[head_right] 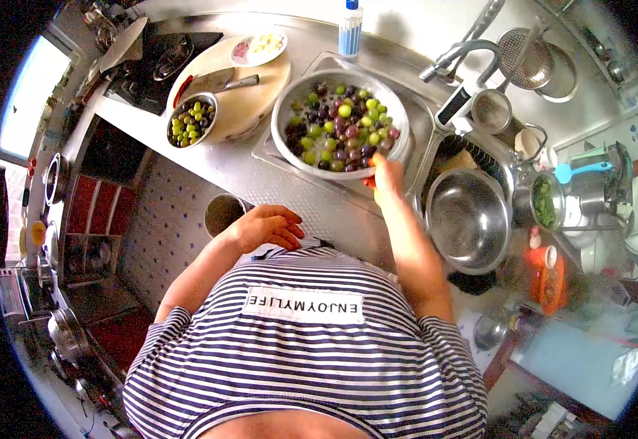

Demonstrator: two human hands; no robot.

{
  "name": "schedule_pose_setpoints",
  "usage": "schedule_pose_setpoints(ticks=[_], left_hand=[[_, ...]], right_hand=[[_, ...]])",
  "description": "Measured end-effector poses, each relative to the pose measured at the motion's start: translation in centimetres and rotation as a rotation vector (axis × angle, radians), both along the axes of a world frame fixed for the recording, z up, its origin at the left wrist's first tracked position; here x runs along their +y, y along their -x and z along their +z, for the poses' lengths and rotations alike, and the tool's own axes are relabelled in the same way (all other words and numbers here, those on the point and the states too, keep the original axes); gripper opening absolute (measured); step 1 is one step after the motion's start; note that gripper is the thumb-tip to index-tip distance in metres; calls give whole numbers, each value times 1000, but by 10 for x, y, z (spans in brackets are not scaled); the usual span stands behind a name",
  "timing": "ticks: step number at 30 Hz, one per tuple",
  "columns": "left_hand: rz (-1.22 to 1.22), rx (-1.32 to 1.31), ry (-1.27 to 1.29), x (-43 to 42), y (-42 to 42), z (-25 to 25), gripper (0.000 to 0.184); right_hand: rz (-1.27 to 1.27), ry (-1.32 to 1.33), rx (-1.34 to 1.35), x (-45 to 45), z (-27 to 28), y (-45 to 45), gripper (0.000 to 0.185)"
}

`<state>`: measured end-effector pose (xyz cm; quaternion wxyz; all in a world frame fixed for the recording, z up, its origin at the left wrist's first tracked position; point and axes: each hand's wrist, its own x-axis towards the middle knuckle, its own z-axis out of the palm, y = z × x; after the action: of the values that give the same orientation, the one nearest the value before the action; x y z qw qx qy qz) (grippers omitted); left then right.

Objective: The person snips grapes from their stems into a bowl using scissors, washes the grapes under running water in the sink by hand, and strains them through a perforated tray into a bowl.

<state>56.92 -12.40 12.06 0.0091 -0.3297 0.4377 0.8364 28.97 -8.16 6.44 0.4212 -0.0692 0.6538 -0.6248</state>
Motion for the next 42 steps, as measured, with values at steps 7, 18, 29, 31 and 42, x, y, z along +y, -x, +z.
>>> schedule_pose_setpoints(ticks=[7,18,29,31,42], left_hand=[[210,13,-60,-18,-38,-24,33],[745,48,-171,-81,-115,-52,25],[790,124,-39,-133,-124,-47,25],[620,150,-35,-129,-95,-32,32],[486,136,120,-143,53,17,39]], right_hand=[[31,47,-9,-41,44,24,18],[-46,80,-66,-55,60,18,8],[-86,47,-2,-49,69,9,11],[-80,32,23,-49,63,11,13],[232,123,146,-60,83,-5,31]])
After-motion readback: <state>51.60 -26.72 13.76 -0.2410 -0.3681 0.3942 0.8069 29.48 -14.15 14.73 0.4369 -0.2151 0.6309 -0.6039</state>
